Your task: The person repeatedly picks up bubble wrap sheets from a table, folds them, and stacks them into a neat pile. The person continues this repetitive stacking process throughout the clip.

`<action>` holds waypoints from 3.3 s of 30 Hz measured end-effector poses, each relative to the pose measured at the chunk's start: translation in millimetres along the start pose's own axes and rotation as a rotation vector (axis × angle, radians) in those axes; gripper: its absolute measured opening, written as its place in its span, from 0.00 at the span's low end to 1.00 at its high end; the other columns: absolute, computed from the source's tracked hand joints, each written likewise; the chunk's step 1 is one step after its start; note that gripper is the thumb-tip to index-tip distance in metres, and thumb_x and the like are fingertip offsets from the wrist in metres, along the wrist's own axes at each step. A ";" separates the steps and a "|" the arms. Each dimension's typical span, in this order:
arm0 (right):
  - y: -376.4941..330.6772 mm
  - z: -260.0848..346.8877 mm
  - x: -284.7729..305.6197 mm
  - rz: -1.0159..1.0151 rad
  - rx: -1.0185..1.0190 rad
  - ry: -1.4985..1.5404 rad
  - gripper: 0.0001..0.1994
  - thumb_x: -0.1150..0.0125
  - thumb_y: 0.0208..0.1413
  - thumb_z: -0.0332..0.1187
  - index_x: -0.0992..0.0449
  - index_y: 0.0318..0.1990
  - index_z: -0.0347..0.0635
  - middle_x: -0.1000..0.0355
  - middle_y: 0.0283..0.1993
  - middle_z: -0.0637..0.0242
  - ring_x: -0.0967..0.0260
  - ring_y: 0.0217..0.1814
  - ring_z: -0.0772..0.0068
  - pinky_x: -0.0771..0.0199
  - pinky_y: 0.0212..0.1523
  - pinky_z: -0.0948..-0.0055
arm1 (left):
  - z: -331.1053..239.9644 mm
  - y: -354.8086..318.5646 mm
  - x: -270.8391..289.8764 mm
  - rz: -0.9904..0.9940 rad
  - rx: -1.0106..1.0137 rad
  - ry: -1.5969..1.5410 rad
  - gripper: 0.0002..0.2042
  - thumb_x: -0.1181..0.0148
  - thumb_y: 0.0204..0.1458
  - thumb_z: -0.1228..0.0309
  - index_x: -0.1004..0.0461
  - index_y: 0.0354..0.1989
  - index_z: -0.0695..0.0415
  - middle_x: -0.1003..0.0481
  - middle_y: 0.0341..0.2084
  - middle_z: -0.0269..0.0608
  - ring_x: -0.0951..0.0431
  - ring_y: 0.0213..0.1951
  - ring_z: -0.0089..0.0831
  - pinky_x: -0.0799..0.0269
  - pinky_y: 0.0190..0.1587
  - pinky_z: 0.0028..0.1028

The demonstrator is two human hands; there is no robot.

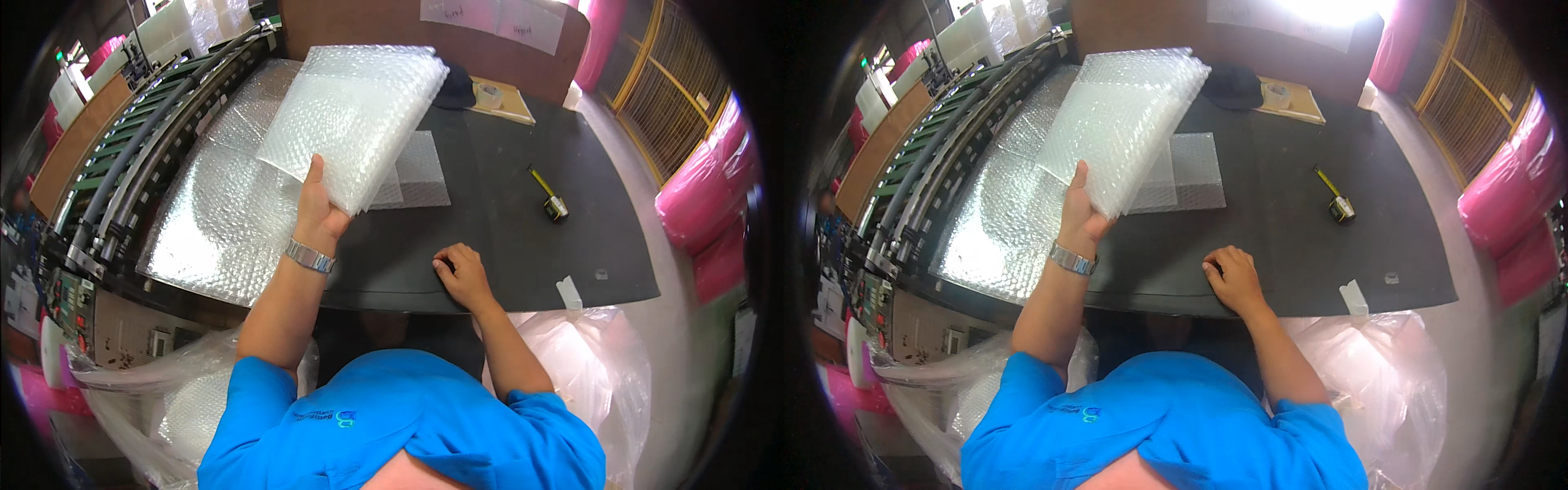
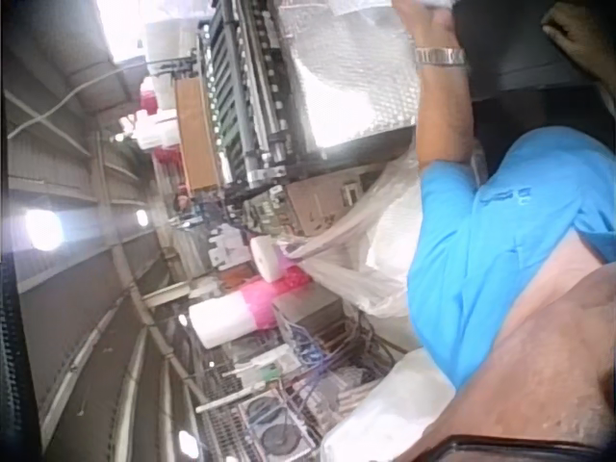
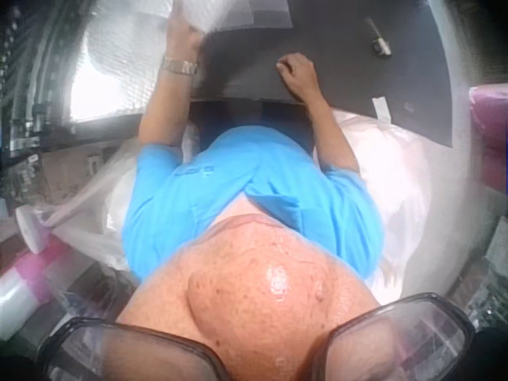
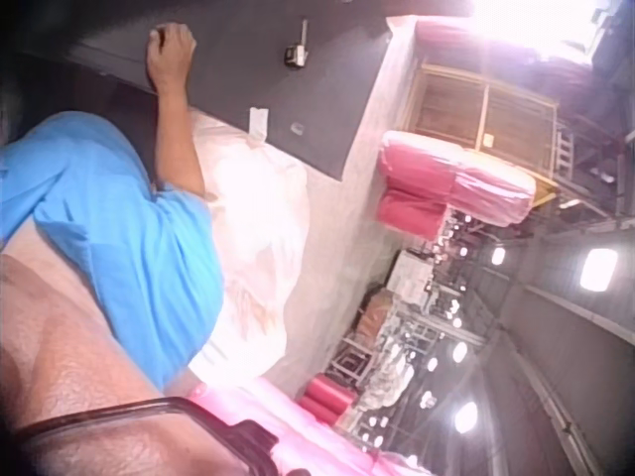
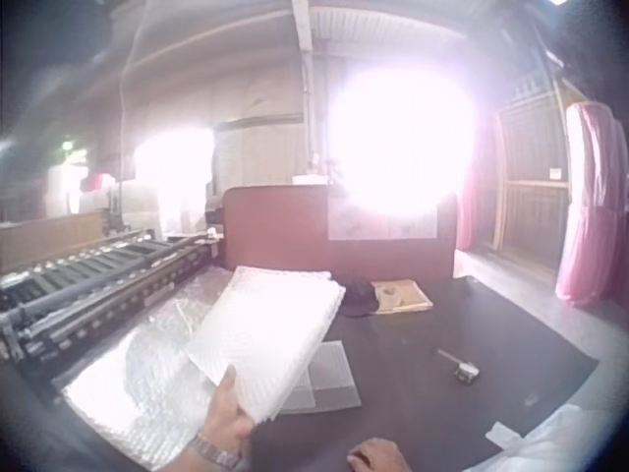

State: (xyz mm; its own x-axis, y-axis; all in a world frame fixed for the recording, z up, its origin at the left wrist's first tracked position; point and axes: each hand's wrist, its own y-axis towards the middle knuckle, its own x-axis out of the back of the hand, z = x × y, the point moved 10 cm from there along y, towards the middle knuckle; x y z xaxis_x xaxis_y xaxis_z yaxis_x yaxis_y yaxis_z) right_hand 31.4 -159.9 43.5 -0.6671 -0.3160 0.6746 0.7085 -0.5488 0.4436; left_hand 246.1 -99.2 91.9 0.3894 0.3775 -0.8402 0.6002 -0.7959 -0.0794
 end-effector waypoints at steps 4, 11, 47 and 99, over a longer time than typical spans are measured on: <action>-1.9 -4.3 -2.2 0.057 -0.015 0.020 0.06 0.48 0.47 0.34 0.29 0.29 0.42 0.34 0.30 0.65 0.38 0.37 0.65 0.44 0.45 0.67 | 3.6 -2.4 -3.3 -0.046 -0.020 0.030 0.25 0.62 0.56 0.54 0.48 0.57 0.59 0.39 0.52 0.46 0.35 0.50 0.41 0.34 0.47 0.38; -4.8 -6.1 3.2 0.047 -0.022 0.079 0.05 0.47 0.47 0.33 0.29 0.28 0.43 0.35 0.29 0.65 0.39 0.36 0.65 0.44 0.44 0.67 | 14.2 -6.5 -8.3 -0.143 -0.008 0.089 0.23 0.61 0.56 0.54 0.44 0.54 0.56 0.37 0.49 0.44 0.33 0.47 0.36 0.33 0.43 0.34; -4.1 -3.2 -3.6 0.077 -0.047 -0.034 0.06 0.47 0.47 0.33 0.29 0.28 0.42 0.34 0.31 0.65 0.38 0.39 0.64 0.43 0.46 0.67 | 50.5 -33.3 -33.4 0.179 0.388 -0.638 0.13 0.55 0.54 0.65 0.33 0.41 0.62 0.29 0.36 0.44 0.28 0.38 0.38 0.27 0.43 0.30; 34.4 -3.9 61.8 0.289 -0.511 0.785 0.15 0.51 0.50 0.29 0.39 0.47 0.40 0.39 0.20 0.73 0.52 0.07 0.89 0.45 0.06 0.86 | 97.3 -49.2 10.7 0.137 0.280 0.286 0.25 0.57 0.56 0.59 0.48 0.54 0.68 0.38 0.49 0.56 0.34 0.50 0.44 0.35 0.51 0.39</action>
State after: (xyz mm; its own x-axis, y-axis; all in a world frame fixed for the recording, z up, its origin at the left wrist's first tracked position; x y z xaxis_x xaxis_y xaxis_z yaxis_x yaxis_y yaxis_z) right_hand 13.7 -201.4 98.1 -0.5782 -0.8143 0.0504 0.8070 -0.5799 -0.1111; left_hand 152.7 -102.0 34.7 0.6542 0.3439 -0.6736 0.3318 -0.9309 -0.1530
